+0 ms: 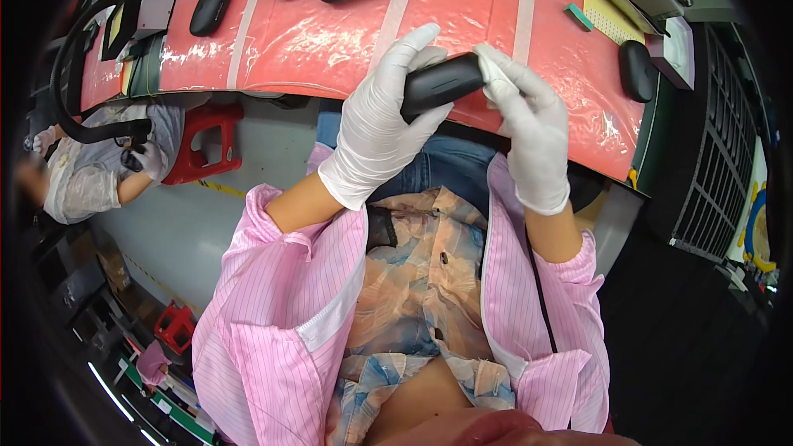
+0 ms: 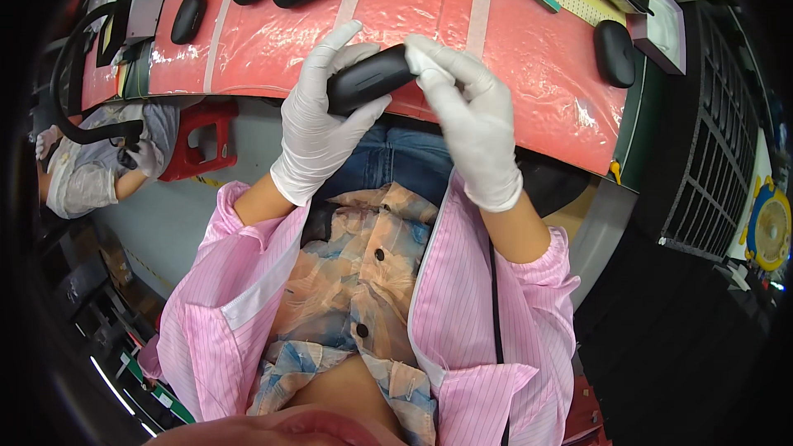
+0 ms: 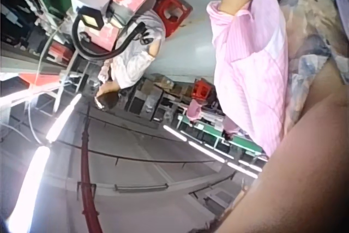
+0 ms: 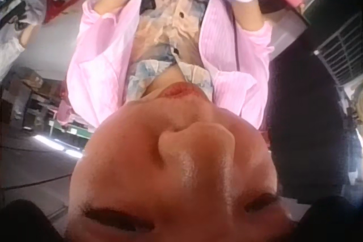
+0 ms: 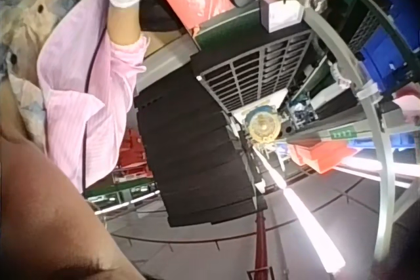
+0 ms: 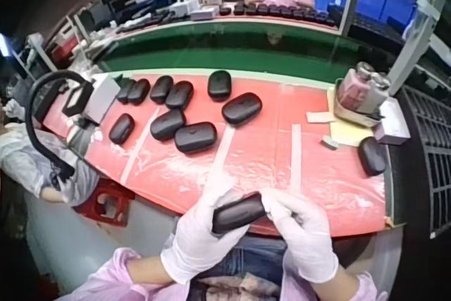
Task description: Inspecting and wiping earbud charging cases at a factory workbench.
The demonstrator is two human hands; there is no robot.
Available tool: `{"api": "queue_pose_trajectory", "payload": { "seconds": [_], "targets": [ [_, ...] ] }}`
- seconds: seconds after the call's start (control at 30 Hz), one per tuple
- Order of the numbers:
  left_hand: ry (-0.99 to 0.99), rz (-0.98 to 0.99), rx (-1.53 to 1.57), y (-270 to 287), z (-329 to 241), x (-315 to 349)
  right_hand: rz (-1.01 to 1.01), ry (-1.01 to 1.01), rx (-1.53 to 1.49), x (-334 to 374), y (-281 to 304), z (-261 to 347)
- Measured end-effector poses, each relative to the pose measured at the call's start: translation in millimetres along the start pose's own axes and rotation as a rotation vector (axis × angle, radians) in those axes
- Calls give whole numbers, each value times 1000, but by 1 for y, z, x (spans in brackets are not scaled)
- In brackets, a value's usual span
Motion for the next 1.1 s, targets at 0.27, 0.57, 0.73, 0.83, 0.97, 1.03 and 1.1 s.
{"api": "queue_pose_trajectory", "payload": {
  "seconds": [0.27, 0.57, 0.73, 0.83, 0.97, 1.03, 1.1],
  "targets": [
    [-177, -65, -64, 15, -25, -1, -54, 291, 502, 10, -11, 29],
    [-138, -65, -152, 17, -35, -5, -73, 711, 643, 31, -27, 67],
    [-134, -71, -178, 21, -34, -1, -131, 840, 835, 39, -37, 74],
    [70, -20, 191, 17, -16, -1, -177, 505, 664, 16, -12, 50],
    [639, 179, 1104, -29, 20, 5, -52, 438, 334, -1, -3, 49],
    [853, 196, 1311, -36, 14, 15, -130, 454, 440, -9, 4, 68],
    [857, 174, 1500, -38, 15, 17, -103, 523, 483, -8, -8, 85]
  ]
}}
Point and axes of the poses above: each hand's wrist, its own x-axis away from the middle knuckle, its own y-axis out of the back of the hand, z = x × y, the point moved 10 cm from there along -x, towards the middle knuckle, and after that the axes turned 2 degrees about -z, right-handed, at the moved point
